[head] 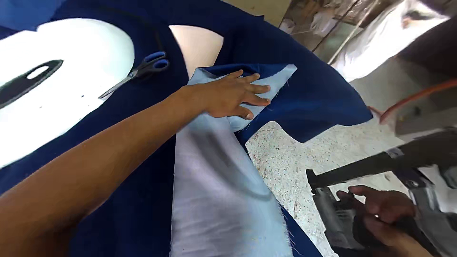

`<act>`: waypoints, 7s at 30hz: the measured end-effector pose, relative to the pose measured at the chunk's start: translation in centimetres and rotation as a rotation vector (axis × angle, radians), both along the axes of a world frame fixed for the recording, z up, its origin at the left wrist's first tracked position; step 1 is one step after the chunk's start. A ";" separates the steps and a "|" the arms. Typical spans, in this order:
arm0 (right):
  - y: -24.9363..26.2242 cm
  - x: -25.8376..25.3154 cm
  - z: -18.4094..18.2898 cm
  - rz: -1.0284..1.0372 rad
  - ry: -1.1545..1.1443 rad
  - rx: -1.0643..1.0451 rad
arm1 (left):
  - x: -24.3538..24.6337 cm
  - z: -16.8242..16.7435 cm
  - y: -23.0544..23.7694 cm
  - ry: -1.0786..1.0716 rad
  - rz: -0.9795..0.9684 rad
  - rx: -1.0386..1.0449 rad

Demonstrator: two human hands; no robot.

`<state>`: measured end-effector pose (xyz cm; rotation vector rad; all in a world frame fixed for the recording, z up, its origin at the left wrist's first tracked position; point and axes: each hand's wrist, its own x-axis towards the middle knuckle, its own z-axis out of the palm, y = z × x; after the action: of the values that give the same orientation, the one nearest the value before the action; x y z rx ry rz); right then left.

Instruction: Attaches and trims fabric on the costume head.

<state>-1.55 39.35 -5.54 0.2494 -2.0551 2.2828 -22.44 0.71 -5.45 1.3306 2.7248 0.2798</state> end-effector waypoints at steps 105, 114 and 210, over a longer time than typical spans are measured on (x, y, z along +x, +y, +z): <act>-17.6 -6.1 2.2 -0.233 -0.002 0.297 | -6.9 1.8 -8.0 -0.814 0.092 0.728; -19.6 -6.8 2.2 -0.222 0.006 0.321 | -6.7 3.6 -8.2 -0.802 0.025 0.708; -0.7 3.5 -4.2 -0.661 -0.207 0.082 | -2.2 4.8 9.7 0.193 -0.131 0.149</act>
<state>1.94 38.69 -9.71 -0.5985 -1.9187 1.8696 -24.69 10.41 -0.69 1.6483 2.8010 0.3674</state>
